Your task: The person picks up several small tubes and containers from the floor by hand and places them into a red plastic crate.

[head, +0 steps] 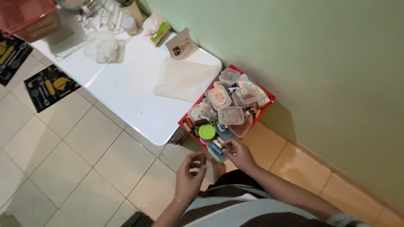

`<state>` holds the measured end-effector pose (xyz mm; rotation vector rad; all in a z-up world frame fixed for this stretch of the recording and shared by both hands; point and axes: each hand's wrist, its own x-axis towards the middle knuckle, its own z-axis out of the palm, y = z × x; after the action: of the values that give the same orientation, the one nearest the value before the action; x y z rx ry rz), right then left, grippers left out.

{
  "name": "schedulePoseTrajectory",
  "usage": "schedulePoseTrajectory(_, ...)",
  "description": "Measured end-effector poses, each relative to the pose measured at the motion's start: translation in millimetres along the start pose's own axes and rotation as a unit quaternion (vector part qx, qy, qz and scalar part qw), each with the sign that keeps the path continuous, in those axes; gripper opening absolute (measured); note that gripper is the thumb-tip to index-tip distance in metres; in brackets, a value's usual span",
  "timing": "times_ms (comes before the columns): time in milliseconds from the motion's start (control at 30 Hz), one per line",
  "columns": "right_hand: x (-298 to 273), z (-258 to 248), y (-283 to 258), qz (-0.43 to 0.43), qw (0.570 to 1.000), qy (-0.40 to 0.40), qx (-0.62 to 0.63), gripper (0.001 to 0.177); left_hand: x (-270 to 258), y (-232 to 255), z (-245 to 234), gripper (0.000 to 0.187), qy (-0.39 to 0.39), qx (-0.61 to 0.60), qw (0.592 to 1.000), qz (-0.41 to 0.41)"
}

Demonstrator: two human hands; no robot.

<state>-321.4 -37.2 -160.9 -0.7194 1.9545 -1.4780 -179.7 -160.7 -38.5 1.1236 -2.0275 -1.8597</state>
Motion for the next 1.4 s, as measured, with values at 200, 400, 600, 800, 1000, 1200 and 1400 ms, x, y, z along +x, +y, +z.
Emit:
schedulePoseTrajectory(200, -10.7, -12.8, -45.4, 0.033, 0.984, -0.081, 0.157, 0.038, 38.5, -7.3, 24.3, 0.032, -0.078, 0.022, 0.996, 0.026)
schedulePoseTrajectory(400, -16.7, -16.1, -53.9, 0.044, 0.987, -0.047, 0.145, 0.032, 62.0, -17.8, 33.8, 0.037, -0.161, 0.061, 0.984, 0.047)
schedulePoseTrajectory(600, -19.5, -7.1, -36.7, 0.043, 0.985, 0.012, 0.168, 0.019, 77.4, -22.2, 29.0, 0.038, -0.231, 0.093, 0.967, 0.053)
schedulePoseTrajectory(800, -9.1, 11.0, -11.8, 0.125, 0.979, 0.149, 0.061, 0.019, 96.8, -30.1, 7.4, 0.044, -0.223, 0.093, 0.967, 0.085)
schedulePoseTrajectory(1000, 5.9, 34.3, 38.1, 0.143, 0.953, 0.261, 0.064, 0.017, 110.7, -30.8, -25.2, 0.043, -0.237, 0.082, 0.967, 0.043)
schedulePoseTrajectory(1200, 13.8, 55.6, 60.4, 0.209, 0.915, 0.316, 0.141, 0.017, 121.8, -24.5, -54.8, 0.044, -0.265, 0.117, 0.956, 0.046)
schedulePoseTrajectory(1400, 17.3, 68.7, 53.0, 0.252, 0.897, 0.347, 0.108, 0.014, 128.8, -22.1, -74.7, 0.044, -0.299, 0.115, 0.946, 0.053)
